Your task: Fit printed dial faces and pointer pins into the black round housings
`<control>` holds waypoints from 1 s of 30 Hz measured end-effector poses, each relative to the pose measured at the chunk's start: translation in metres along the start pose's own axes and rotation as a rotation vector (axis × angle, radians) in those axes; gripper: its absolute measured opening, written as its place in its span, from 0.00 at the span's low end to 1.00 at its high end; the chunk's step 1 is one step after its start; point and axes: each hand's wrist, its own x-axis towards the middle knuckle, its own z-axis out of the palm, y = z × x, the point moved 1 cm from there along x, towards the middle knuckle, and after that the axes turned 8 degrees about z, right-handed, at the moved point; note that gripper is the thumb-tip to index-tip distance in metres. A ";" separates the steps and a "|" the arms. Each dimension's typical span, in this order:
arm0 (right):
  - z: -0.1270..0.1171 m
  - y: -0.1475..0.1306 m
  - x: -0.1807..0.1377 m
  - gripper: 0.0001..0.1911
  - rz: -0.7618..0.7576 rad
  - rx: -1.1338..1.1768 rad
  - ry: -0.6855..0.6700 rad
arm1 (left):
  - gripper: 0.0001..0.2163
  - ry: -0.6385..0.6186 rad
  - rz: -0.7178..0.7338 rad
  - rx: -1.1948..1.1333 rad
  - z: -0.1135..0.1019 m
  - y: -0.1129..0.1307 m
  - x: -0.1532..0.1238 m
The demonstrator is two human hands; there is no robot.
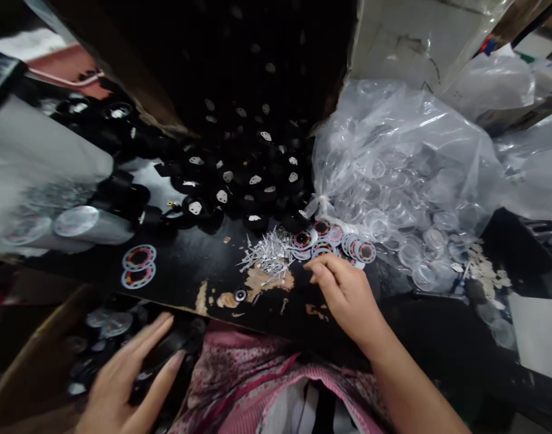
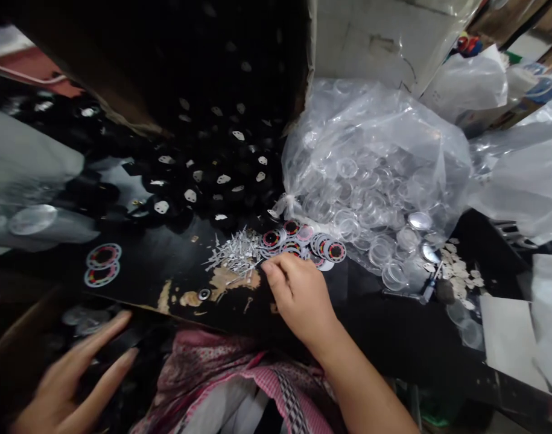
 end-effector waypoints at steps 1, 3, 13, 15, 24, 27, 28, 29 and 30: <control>0.003 -0.001 0.002 0.14 -0.007 -0.021 -0.018 | 0.18 0.038 0.090 0.096 -0.006 0.000 0.004; 0.010 -0.008 0.004 0.12 -0.069 -0.063 -0.135 | 0.19 0.044 0.182 0.091 0.002 0.013 0.023; 0.002 0.001 -0.008 0.11 0.063 -0.008 -0.156 | 0.26 0.015 0.343 0.072 0.094 0.077 0.149; 0.003 0.005 -0.006 0.10 0.162 0.116 -0.139 | 0.27 -0.026 0.357 0.005 0.086 0.075 0.131; 0.002 0.017 -0.005 0.15 0.314 0.384 -0.260 | 0.21 -0.462 -0.326 -0.946 0.100 0.063 0.021; -0.011 0.026 0.000 0.13 0.228 0.000 -0.094 | 0.17 -0.475 -0.582 -1.119 0.111 0.063 0.020; -0.016 0.028 0.002 0.13 0.190 -0.185 -0.010 | 0.18 -0.453 -0.620 -1.148 0.111 0.064 0.022; -0.019 0.031 0.005 0.17 0.156 -0.358 0.058 | 0.19 -0.434 -0.642 -1.169 0.111 0.067 0.024; -0.020 0.033 0.008 0.20 0.132 -0.494 0.097 | 0.20 -0.411 -0.647 -1.186 0.111 0.069 0.026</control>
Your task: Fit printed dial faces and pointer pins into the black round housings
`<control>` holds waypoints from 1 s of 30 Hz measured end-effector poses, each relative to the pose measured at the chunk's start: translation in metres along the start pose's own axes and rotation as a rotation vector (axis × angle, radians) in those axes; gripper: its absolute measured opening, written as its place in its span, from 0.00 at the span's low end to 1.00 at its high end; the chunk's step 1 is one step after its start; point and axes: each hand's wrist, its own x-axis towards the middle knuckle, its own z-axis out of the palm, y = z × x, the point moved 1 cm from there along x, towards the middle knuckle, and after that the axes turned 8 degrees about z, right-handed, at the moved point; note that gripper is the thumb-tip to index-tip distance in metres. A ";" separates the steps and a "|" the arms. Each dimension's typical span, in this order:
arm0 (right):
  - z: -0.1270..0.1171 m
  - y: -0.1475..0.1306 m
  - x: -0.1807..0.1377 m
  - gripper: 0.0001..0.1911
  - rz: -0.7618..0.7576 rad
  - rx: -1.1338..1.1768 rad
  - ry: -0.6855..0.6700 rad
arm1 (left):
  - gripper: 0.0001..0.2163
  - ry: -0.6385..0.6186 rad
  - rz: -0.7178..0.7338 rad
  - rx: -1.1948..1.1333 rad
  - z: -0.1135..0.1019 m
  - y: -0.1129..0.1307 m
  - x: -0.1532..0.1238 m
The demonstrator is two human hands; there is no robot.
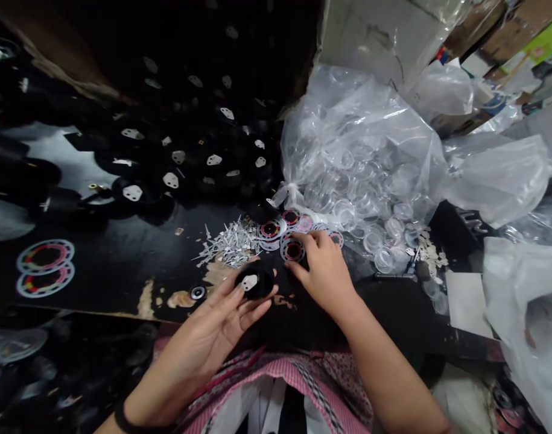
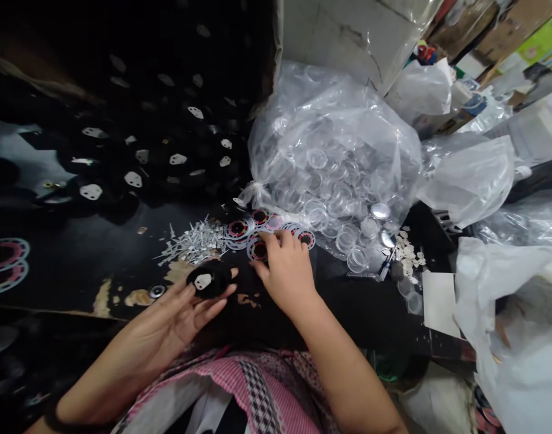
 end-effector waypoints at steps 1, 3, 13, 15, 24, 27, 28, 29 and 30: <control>0.001 0.002 0.003 0.21 -0.011 -0.079 0.019 | 0.20 0.010 0.016 -0.015 0.002 0.002 0.000; 0.004 0.004 0.005 0.17 -0.013 -0.101 0.020 | 0.18 0.024 0.042 -0.024 0.005 0.005 0.000; 0.008 0.022 0.005 0.12 0.128 0.291 0.140 | 0.17 0.083 0.051 -0.011 0.010 0.002 0.000; 0.005 0.029 0.008 0.08 0.138 0.439 0.126 | 0.17 0.089 0.065 0.004 0.010 0.001 -0.001; -0.007 0.003 -0.002 0.12 -0.049 0.594 -0.107 | 0.17 -0.126 0.282 -0.046 0.025 0.003 0.002; 0.000 -0.008 -0.011 0.13 0.048 0.725 -0.141 | 0.17 -0.108 0.353 -0.047 0.030 0.002 0.000; 0.002 -0.008 -0.013 0.12 0.097 0.777 -0.143 | 0.17 -0.088 0.373 -0.042 0.030 0.003 -0.001; 0.003 -0.008 -0.015 0.11 0.135 0.822 -0.138 | 0.17 -0.066 0.392 -0.040 0.031 0.003 -0.001; 0.003 -0.007 -0.017 0.09 0.156 0.852 -0.122 | 0.17 -0.044 0.402 -0.037 0.031 0.004 -0.002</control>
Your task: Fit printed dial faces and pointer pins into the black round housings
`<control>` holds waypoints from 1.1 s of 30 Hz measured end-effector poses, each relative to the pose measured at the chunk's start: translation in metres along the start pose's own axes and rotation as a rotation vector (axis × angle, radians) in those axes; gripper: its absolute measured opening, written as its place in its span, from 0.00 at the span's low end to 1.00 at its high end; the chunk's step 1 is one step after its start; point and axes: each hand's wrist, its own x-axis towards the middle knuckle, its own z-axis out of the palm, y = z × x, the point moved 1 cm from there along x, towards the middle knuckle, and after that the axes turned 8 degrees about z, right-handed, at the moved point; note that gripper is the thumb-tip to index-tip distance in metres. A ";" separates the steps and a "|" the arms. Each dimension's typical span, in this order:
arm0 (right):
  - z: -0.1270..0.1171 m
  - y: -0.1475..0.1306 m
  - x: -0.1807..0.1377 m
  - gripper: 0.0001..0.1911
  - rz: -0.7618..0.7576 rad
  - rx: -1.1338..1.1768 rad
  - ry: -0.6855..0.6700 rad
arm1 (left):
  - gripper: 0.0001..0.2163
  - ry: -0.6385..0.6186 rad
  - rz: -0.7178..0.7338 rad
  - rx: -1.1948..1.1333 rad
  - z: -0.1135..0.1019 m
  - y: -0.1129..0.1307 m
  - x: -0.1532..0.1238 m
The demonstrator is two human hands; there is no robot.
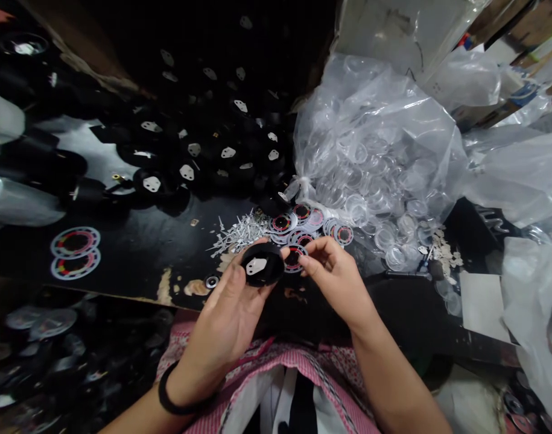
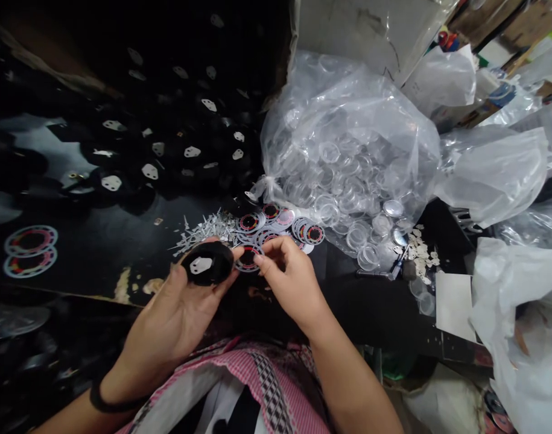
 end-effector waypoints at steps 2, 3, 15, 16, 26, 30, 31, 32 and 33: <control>-0.002 -0.002 -0.004 0.05 -0.025 -0.001 0.050 | 0.16 0.042 0.002 0.028 0.001 0.001 0.000; -0.003 -0.005 -0.005 0.05 -0.058 -0.026 0.071 | 0.15 0.054 -0.011 0.049 0.001 0.001 0.000; 0.011 -0.019 -0.011 0.04 0.003 -0.089 0.000 | 0.18 -0.108 -0.194 0.283 -0.006 -0.011 -0.007; 0.009 -0.018 -0.010 0.05 0.024 -0.069 -0.016 | 0.18 -0.124 -0.202 0.284 -0.007 -0.011 -0.006; 0.002 -0.017 -0.007 0.07 0.078 -0.066 -0.059 | 0.17 -0.207 -0.237 0.272 -0.006 -0.009 -0.002; 0.001 -0.016 -0.008 0.07 0.108 -0.048 -0.063 | 0.17 -0.181 -0.230 0.328 -0.007 -0.007 -0.001; 0.001 -0.016 -0.007 0.07 0.119 -0.039 -0.066 | 0.17 -0.170 -0.239 0.336 -0.007 -0.007 -0.001; 0.001 -0.016 -0.007 0.07 0.131 -0.023 -0.071 | 0.17 -0.164 -0.251 0.334 -0.007 -0.008 -0.001; 0.001 -0.016 -0.006 0.07 0.144 -0.008 -0.076 | 0.17 -0.162 -0.264 0.326 -0.008 -0.008 -0.001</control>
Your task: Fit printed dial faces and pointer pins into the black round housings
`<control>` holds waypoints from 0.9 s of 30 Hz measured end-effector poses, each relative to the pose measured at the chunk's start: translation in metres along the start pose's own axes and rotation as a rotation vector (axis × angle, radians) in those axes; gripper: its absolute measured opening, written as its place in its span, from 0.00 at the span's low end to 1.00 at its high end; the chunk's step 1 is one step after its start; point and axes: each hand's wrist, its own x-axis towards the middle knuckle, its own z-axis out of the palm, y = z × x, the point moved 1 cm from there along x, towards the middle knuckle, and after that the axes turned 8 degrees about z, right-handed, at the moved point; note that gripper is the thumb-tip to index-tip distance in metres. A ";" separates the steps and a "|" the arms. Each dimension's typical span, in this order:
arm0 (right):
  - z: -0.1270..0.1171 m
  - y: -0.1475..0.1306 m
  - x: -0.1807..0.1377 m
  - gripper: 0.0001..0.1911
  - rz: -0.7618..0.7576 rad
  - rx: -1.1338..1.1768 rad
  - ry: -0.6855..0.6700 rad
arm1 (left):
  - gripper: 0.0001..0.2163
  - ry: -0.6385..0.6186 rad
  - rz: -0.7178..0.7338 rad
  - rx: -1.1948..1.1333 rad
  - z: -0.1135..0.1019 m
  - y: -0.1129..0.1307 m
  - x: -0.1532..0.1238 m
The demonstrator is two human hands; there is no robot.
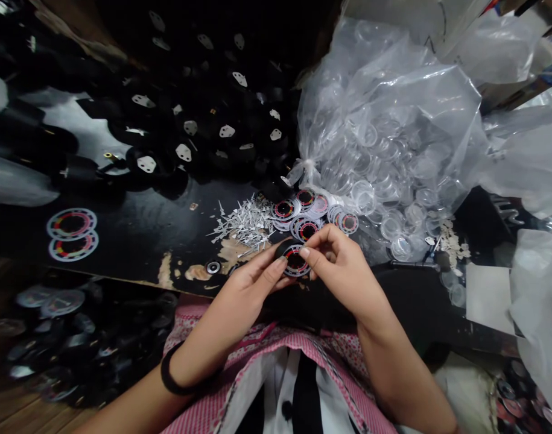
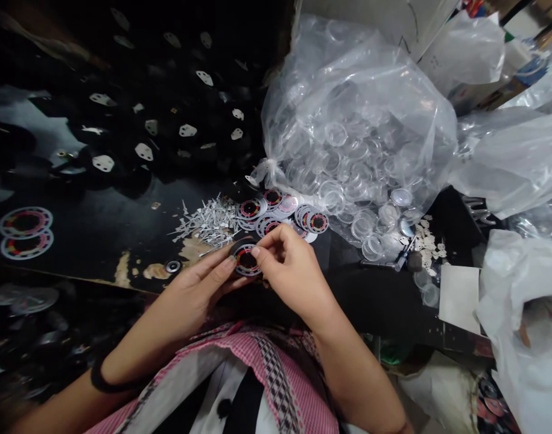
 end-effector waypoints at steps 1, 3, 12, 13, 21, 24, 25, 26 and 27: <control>0.000 0.000 0.001 0.07 0.011 0.009 -0.004 | 0.17 -0.004 -0.006 -0.010 0.000 -0.001 0.000; -0.001 -0.001 0.002 0.07 0.023 0.007 -0.008 | 0.16 -0.007 -0.011 -0.023 0.000 -0.002 0.001; -0.025 0.008 0.003 0.11 -0.016 0.243 0.074 | 0.12 0.009 -0.040 -0.158 0.003 0.006 0.004; -0.025 0.009 0.002 0.11 -0.018 0.261 0.067 | 0.10 0.027 -0.043 -0.160 0.003 0.007 0.005; -0.011 0.006 -0.002 0.12 0.038 0.361 -0.032 | 0.11 0.066 0.029 -0.113 0.004 0.003 0.002; -0.011 0.008 -0.002 0.13 0.038 0.344 -0.038 | 0.12 0.059 0.029 -0.121 0.004 0.003 0.002; -0.013 0.009 -0.002 0.13 0.035 0.328 -0.030 | 0.12 0.055 0.027 -0.129 0.004 0.003 0.002; -0.015 0.009 -0.002 0.12 0.028 0.306 -0.013 | 0.13 0.050 0.025 -0.140 0.004 0.004 0.002; -0.017 0.009 -0.003 0.12 0.017 0.280 0.012 | 0.13 0.043 0.023 -0.151 0.004 0.004 0.002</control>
